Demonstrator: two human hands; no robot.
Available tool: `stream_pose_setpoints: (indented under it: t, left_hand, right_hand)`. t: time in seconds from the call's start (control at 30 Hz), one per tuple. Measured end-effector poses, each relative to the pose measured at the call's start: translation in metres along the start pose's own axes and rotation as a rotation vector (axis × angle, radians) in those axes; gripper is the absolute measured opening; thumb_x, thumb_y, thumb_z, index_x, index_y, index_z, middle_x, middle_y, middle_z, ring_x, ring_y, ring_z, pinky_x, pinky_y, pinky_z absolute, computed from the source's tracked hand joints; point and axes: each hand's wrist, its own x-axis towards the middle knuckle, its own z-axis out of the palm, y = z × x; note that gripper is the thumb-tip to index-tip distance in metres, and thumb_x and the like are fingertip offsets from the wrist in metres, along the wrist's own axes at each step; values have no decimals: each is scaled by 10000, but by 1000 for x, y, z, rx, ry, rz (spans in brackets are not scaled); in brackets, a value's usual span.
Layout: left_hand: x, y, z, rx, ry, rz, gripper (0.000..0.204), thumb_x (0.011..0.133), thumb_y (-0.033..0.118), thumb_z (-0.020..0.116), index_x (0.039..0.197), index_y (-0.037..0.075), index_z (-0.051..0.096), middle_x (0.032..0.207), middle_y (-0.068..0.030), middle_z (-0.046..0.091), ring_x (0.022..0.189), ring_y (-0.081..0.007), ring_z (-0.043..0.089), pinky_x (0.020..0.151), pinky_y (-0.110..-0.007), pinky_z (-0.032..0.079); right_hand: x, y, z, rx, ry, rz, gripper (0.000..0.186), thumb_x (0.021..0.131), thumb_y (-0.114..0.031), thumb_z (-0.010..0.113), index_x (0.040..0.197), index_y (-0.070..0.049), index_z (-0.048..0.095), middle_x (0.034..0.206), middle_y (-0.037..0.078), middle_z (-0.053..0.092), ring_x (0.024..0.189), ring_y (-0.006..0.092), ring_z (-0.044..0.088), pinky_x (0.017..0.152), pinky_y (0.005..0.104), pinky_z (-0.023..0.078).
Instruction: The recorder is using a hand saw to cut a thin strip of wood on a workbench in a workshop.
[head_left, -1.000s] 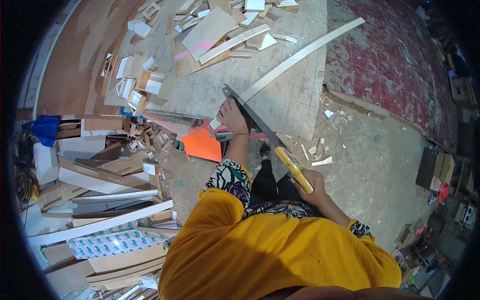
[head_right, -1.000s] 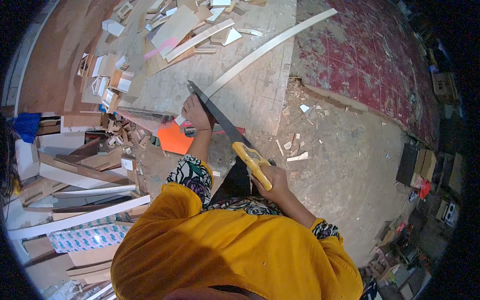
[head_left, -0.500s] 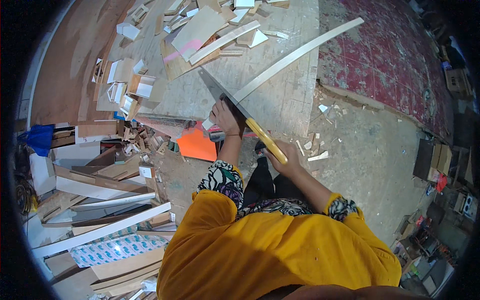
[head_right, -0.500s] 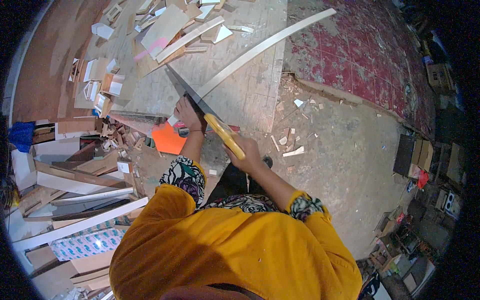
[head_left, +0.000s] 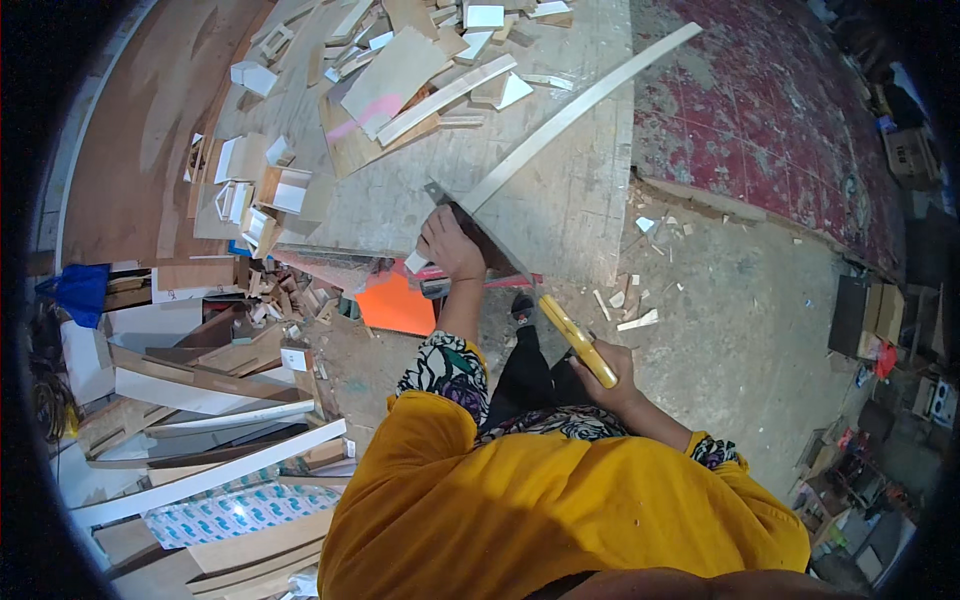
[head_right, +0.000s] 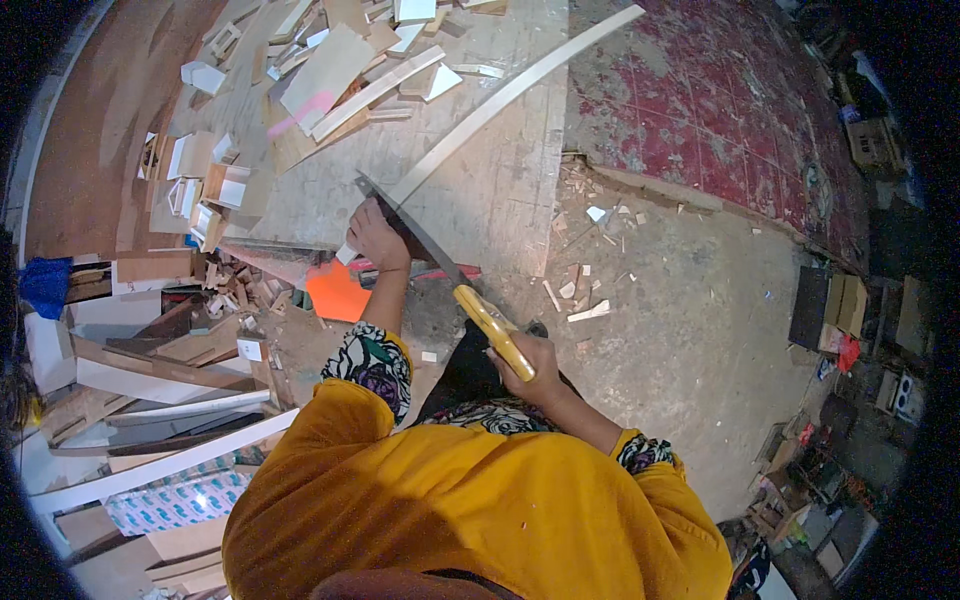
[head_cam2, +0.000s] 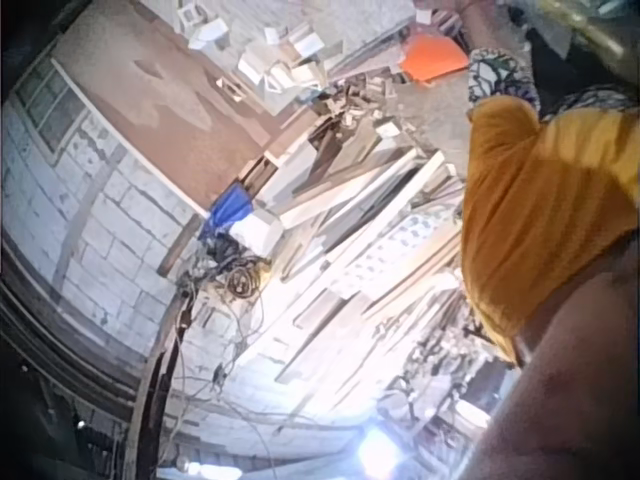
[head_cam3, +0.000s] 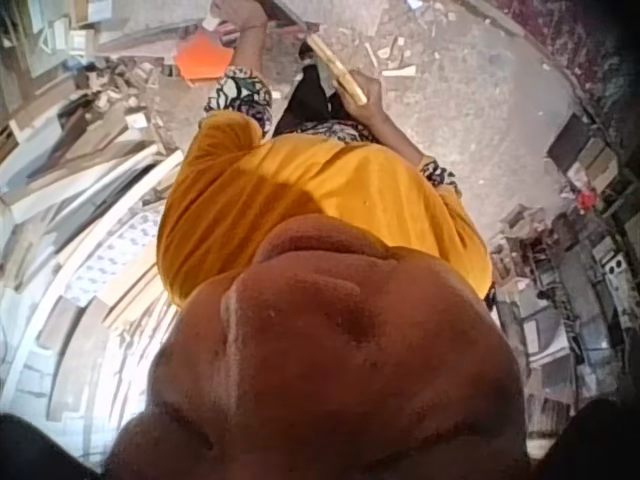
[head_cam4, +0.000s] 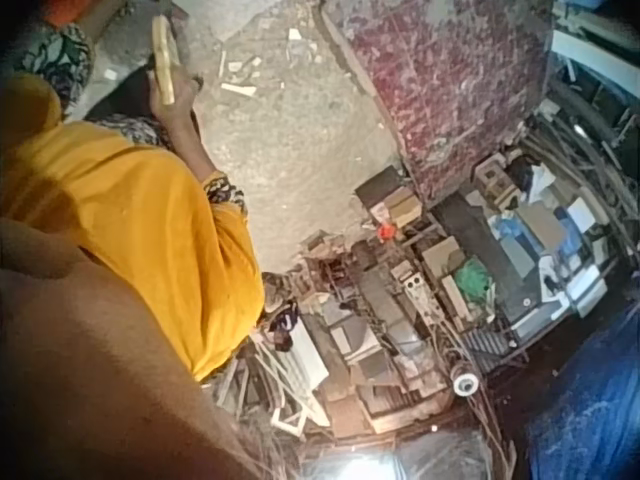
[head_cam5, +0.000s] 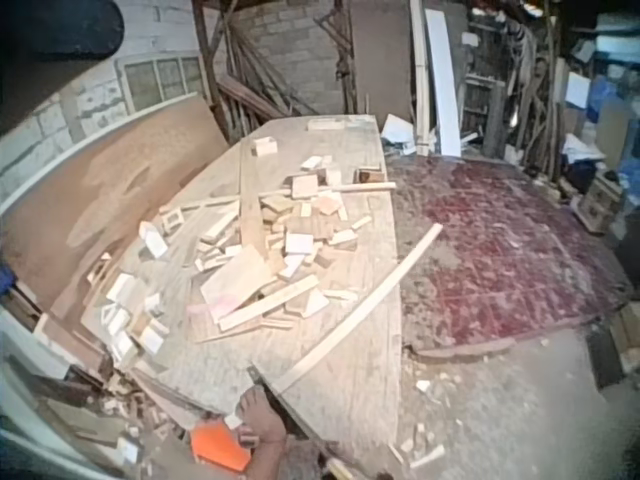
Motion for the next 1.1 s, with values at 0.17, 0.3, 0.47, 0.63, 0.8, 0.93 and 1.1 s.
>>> stream_pose_setpoints:
  t: [0.17, 0.3, 0.47, 0.63, 0.8, 0.93, 1.1]
  left_hand:
    - [2, -1, 4, 59, 30, 17, 263, 835, 146, 434, 1072, 70, 522, 1061, -62, 537, 1019, -241, 483, 861, -395, 344]
    - [2, 2, 4, 55, -23, -29, 237, 851, 143, 427, 1053, 86, 537, 1064, -55, 539, 1024, -232, 479, 875, -399, 323]
    - [1, -3, 0, 33, -14, -28, 244, 832, 170, 484, 1055, 93, 545, 1066, -54, 544, 1033, -243, 479, 872, -407, 331]
    - [9, 6, -14, -30, -173, -92, 346, 761, 243, 635, 1083, 138, 567, 1095, -40, 543, 1040, -263, 481, 881, -437, 341]
    - [21, 5, -28, -28, -273, -7, 353, 780, 254, 614, 1123, 186, 565, 1097, -38, 538, 1053, -259, 479, 873, -455, 368]
    - [29, -2, -34, -34, -352, 58, 357, 787, 271, 599, 1139, 218, 574, 1080, -42, 538, 1048, -250, 483, 847, -456, 396]
    - [32, -3, -37, -48, -400, 100, 366, 772, 298, 612, 1125, 204, 588, 1052, -54, 541, 1021, -258, 496, 833, -452, 404]
  right_hand:
    - [1, 17, -1, -93, -94, -102, 150, 738, -121, 669, 807, -35, 567, 766, 147, 589, 641, 349, 588, 554, 388, 465]
    - [3, 12, -4, -48, -72, -73, 156, 756, -156, 664, 798, -43, 564, 740, 146, 576, 638, 357, 574, 555, 391, 450]
    - [6, -5, -13, -9, 8, -71, 175, 779, -173, 657, 810, -24, 570, 653, 159, 527, 582, 353, 538, 514, 384, 402]
    - [-25, -32, -50, 39, 42, -202, 161, 781, -143, 653, 764, -17, 555, 628, 134, 499, 531, 304, 513, 508, 360, 394]
    - [-54, -18, -73, -33, 116, -101, 185, 784, -138, 654, 713, -12, 541, 608, 113, 490, 508, 247, 492, 500, 326, 377]
    - [-70, -11, -83, -56, 197, -14, 198, 767, -133, 664, 691, -11, 528, 572, 108, 469, 487, 226, 471, 489, 318, 367]
    - [-63, -12, -79, -36, 287, 65, 175, 754, -102, 667, 702, -1, 534, 573, 106, 466, 485, 209, 465, 490, 312, 364]
